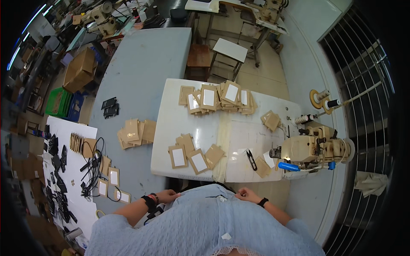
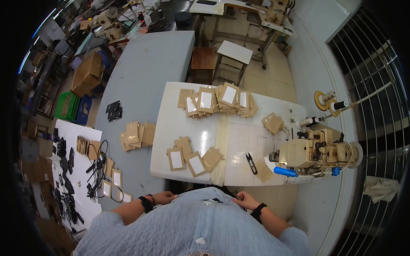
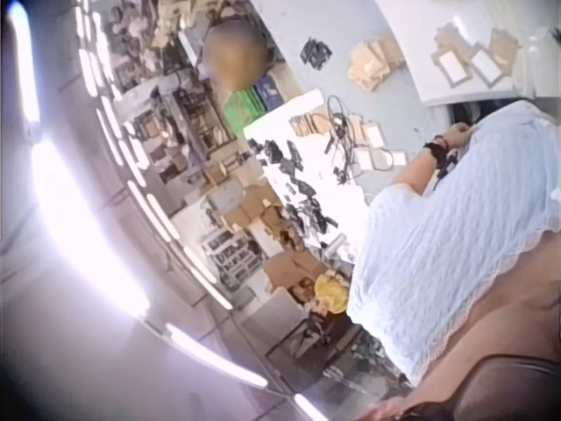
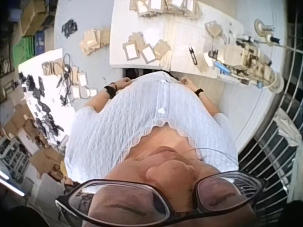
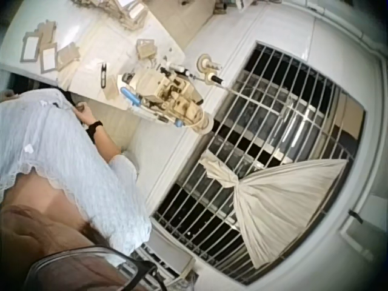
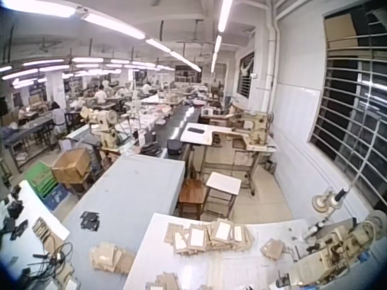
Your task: The person assembles small cardboard frames by inserting white rectangular inserts into the center of the cardboard pieces. They handle the frames one by one, picking them up from a pile, inserting the white piece, and placing the completed unit into a separate stack on the table.
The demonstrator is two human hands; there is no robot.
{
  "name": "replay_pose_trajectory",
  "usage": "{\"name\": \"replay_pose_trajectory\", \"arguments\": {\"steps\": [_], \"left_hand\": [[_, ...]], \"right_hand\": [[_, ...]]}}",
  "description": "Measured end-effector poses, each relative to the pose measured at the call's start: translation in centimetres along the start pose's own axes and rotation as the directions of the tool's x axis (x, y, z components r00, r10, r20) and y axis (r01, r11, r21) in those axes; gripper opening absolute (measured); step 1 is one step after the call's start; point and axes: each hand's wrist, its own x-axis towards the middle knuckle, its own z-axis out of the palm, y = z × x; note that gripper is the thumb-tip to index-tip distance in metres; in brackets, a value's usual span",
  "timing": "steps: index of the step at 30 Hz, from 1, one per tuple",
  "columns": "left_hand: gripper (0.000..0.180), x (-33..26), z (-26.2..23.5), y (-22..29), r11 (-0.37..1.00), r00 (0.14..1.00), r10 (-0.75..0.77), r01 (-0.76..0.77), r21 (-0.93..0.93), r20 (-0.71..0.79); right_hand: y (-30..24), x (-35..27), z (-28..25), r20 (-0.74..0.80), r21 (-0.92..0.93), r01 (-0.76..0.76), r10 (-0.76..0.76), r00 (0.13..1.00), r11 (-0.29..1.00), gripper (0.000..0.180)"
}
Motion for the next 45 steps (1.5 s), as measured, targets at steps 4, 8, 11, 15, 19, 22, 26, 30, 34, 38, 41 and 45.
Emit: {"name": "replay_pose_trajectory", "arguments": {"steps": [4, 8, 11, 15, 19, 22, 26, 30, 34, 38, 41, 45], "left_hand": [[0.061, -2.8, 1.0, 2.7, 0.973, 0.951, 0.202, -0.221, -0.06, -0.236], [0.052, -0.3, 2.4, 6.0, 0.936, 0.926, 0.342, -0.351, -0.028, -0.161], [0.039, 2.0, 2.7, 6.7, 0.922, 0.91, 0.387, -0.377, 0.09, -0.146], [0.029, 3.6, 3.1, 7.4, 0.896, 0.875, 0.422, -0.362, 0.258, -0.239], [0.027, 5.3, 2.6, 7.3, 0.871, 0.88, 0.445, -0.381, 0.309, -0.168], [0.03, 4.7, 1.1, 8.8, 0.878, 0.885, 0.414, -0.327, 0.348, -0.214], [0.031, 2.6, -2.3, 11.8, 0.926, 0.799, 0.351, -0.373, 0.055, -0.489], [0.031, 1.1, -8.7, 15.8, 0.876, 0.834, 0.394, -0.468, -0.116, -0.387], [0.03, 2.5, -15.2, 23.5, 0.939, 0.873, 0.234, -0.317, -0.135, -0.428], [0.034, 9.8, -19.8, 26.6, 0.889, 0.63, 0.309, -0.457, -0.019, -0.712], [0.035, 13.4, -19.4, 29.1, 0.856, 0.377, 0.318, -0.509, 0.092, -0.87], [0.036, 15.0, -17.6, 29.8, 0.879, 0.359, 0.344, -0.449, 0.163, -0.868]], "right_hand": [[-12.5, -5.5, 0.7, 0.153, 0.238, 0.116, -0.155, 0.976, 0.964, 0.024], [-14.5, -3.3, 2.1, 0.291, 0.186, 0.239, -0.285, 0.913, 0.953, 0.025], [-13.7, -0.9, 2.3, 0.279, 0.056, 0.315, -0.318, 0.906, 0.947, 0.026], [-15.1, -0.1, 2.0, 0.31, -0.07, 0.292, -0.257, 0.915, 0.954, 0.028], [-15.6, 1.7, 1.4, 0.408, -0.157, 0.319, -0.232, 0.883, 0.935, 0.023], [-16.2, 2.3, 0.6, 0.47, -0.027, 0.247, -0.206, 0.859, 0.969, 0.022], [-19.0, 3.1, -1.0, 0.479, -0.064, 0.224, -0.167, 0.862, 0.972, 0.024], [-20.0, 9.4, -2.8, -0.025, -0.032, 0.279, -0.28, 0.96, 0.96, 0.025], [-23.7, 13.9, -5.1, -0.202, 0.462, 0.211, -0.13, 0.971, 0.861, 0.021], [-26.8, 18.8, -5.2, -0.393, 0.59, 0.362, -0.135, 0.91, 0.722, 0.025], [-28.2, 21.1, -4.3, -0.493, 0.641, 0.377, -0.018, 0.87, 0.668, 0.022], [-28.9, 22.4, -3.5, -0.585, 0.603, 0.434, 0.001, 0.811, 0.669, 0.024]]}}
